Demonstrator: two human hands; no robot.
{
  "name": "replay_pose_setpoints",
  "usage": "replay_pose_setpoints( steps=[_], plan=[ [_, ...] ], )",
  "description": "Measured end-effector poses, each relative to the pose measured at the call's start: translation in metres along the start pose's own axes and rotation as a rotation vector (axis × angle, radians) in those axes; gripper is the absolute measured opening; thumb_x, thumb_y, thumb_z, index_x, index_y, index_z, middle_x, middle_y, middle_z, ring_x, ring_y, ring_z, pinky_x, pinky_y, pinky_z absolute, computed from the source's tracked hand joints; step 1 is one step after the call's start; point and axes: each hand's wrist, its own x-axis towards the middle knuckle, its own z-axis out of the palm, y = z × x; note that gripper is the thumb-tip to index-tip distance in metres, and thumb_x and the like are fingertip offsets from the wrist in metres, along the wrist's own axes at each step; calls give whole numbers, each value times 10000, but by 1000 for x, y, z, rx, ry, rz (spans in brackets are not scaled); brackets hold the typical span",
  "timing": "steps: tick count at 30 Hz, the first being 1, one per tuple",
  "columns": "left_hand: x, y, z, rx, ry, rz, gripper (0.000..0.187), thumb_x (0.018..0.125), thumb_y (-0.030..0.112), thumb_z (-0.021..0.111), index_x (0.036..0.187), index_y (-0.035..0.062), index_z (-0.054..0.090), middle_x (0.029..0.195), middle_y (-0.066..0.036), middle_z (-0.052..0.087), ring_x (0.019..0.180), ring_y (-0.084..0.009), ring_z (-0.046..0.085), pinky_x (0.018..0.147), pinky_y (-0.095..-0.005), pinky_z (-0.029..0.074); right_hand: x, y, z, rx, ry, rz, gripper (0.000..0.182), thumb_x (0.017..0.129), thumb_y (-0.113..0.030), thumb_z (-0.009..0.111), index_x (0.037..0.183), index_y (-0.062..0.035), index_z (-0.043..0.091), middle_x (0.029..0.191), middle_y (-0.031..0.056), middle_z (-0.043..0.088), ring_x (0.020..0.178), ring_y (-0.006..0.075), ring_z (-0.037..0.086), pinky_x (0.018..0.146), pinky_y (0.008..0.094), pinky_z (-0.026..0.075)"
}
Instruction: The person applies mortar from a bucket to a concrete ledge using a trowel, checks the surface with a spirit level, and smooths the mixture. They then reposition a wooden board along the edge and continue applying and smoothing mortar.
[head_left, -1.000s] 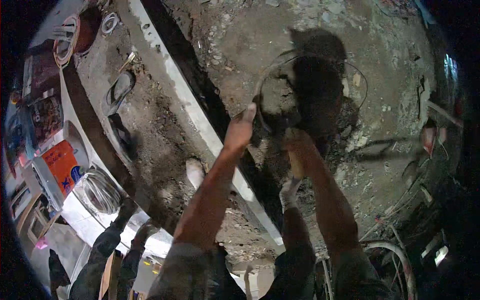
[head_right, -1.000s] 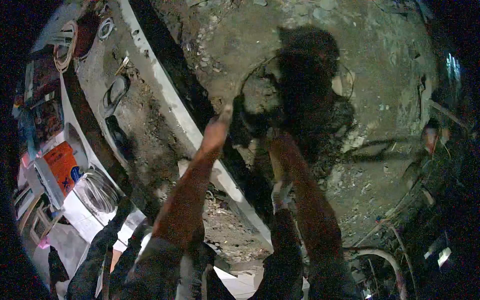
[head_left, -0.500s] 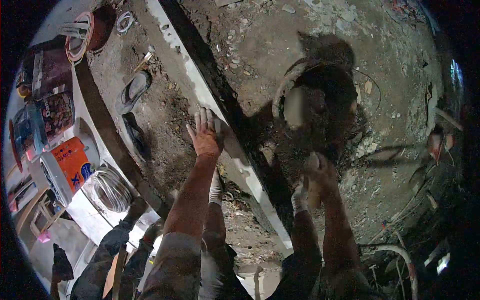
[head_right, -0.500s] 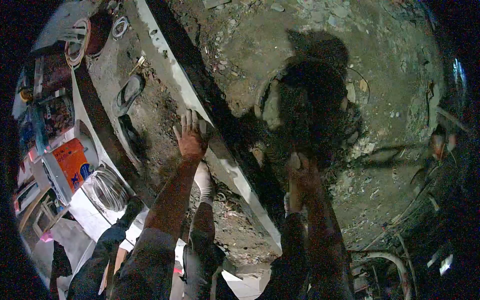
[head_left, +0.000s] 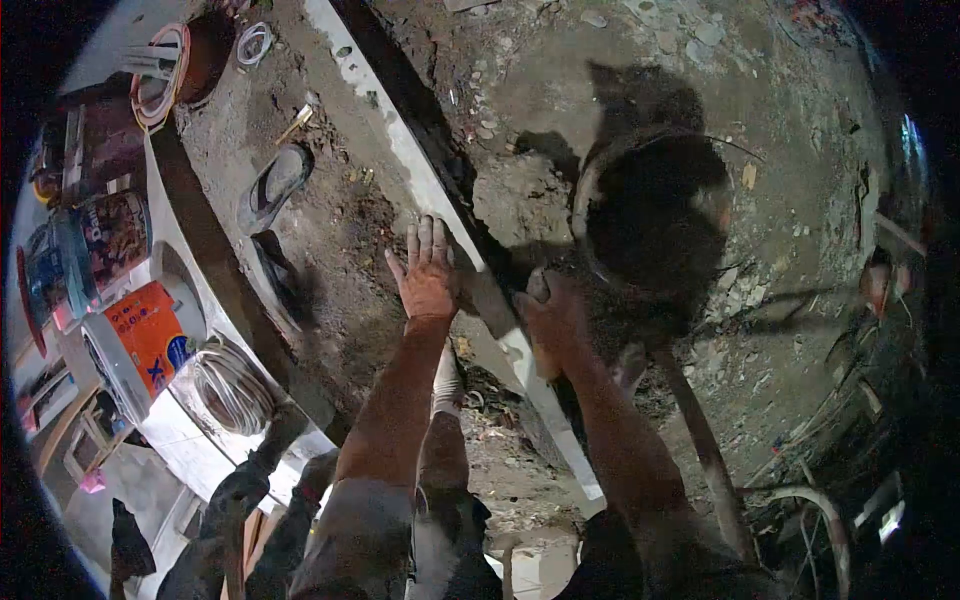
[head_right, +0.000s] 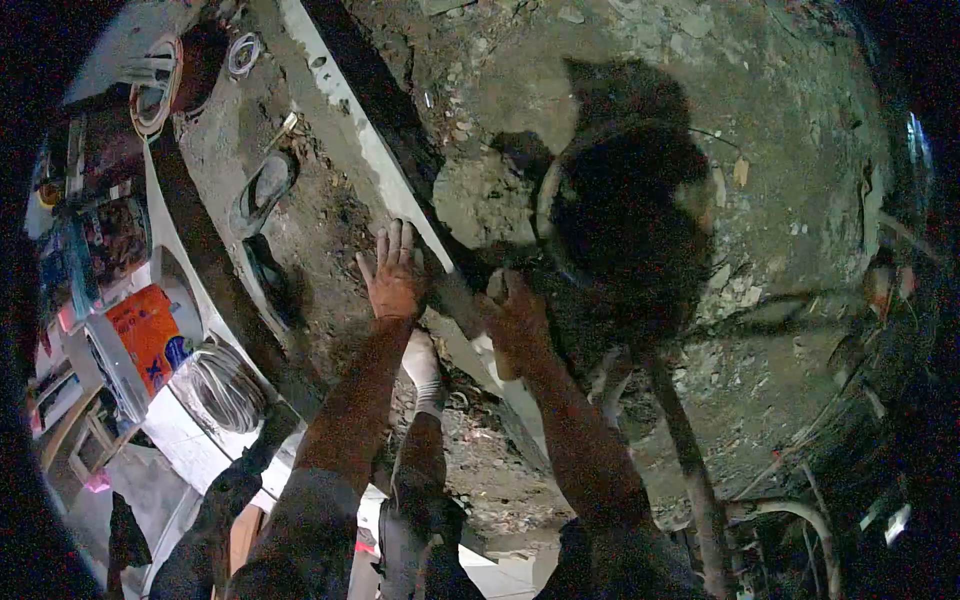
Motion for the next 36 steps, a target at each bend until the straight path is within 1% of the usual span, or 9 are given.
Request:
replay_pose_setpoints(
  steps=[1, 3, 4, 6, 17, 21, 24, 32, 36],
  plan=[
    [1, -3, 4, 3, 36, 3, 736, 827, 286, 538, 1430, 184, 129, 1488, 3, 136, 1370, -207, 133, 1072, -567, 65, 8, 8, 15, 6, 3, -2, 478, 734, -295, 671, 1120, -67, 504, 911, 177, 593, 747, 281, 607, 648, 428, 504],
    [2, -10, 8, -9, 51, 25, 725, 827, 273, 531, 1428, 188, 135, 1487, 7, 144, 1368, -208, 142, 1070, -573, 66, 18, 12, 37, -825, 444, -945, 424, 769, -250, 596, 1106, -17, 486, 945, 217, 580, 725, 310, 617, 638, 447, 510],
    [2, -11, 11, -9, 79, 33, 698, 831, 259, 512, 1426, 195, 151, 1482, 15, 164, 1362, -211, 165, 1065, -582, 68, 25, 4, 53, -824, 446, -940, 424, 769, -250, 596, 1106, -17, 486, 945, 217, 580, 725, 310, 617, 638, 447, 510],
    [2, -10, 11, -8, 105, 50, 673, 836, 245, 493, 1423, 202, 167, 1477, 23, 185, 1357, -214, 187, 1061, -591, 71, 40, -31, 81, -352, -96, -57, 412, 770, -149, 528, 1110, 47, 403, 1038, 291, 535, 955, 380, 573, 722, 445, 502],
    [5, -16, 13, 56, 108, 52, 664, 845, 245, 467, 1427, 261, 150, 1484, 63, 155, 1362, -195, 174, 1054, -598, 106, -37, -36, 35, -288, 62, -328, 503, 794, -221, 568, 1159, 77, 392, 1082, 264, 505, 968, 405, 548, 825, 451, 468],
    [4, -13, 0, -54, -18, 39, 700, 831, 316, 508, 1428, 254, 147, 1485, 65, 150, 1364, -197, 169, 1062, -589, 73, 17, 35, 31, -933, 285, -823, 580, 762, -279, 656, 1198, 34, 435, 1131, 250, 505, 955, 371, 561, 760, 435, 475],
    [1, -14, -3, -73, 34, 72, 720, 817, 406, 503, 1426, 216, 169, 1487, 55, 153, 1359, -184, 182, 1047, -611, 73, 52, 35, 14, -33, -257, 189, 443, 885, -265, 481, 1272, -54, 427, 1242, 206, 474, 1151, 353, 464, 909, 498, 414],
    [4, -14, -4, -16, -11, 66, 799, 790, 311, 590, 1432, 226, 121, 1491, 37, 129, 1368, -191, 142, 1070, -578, 53, 99, 60, 29, -1399, -416, -606, 478, 865, -167, 568, 1303, -98, 389, 1175, 97, 546, 1096, 217, 526, 1114, 425, 150],
    [6, -17, -1, 42, -35, 56, 764, 812, 445, 504, 1436, 244, 111, 1485, 55, 156, 1366, -186, 156, 1053, -604, 54, 118, 61, 42, -600, -279, -195, 571, 827, -197, 623, 1317, -76, 357, 1121, 134, 558, 1051, 239, 542, 1007, 419, 306]
  ],
)
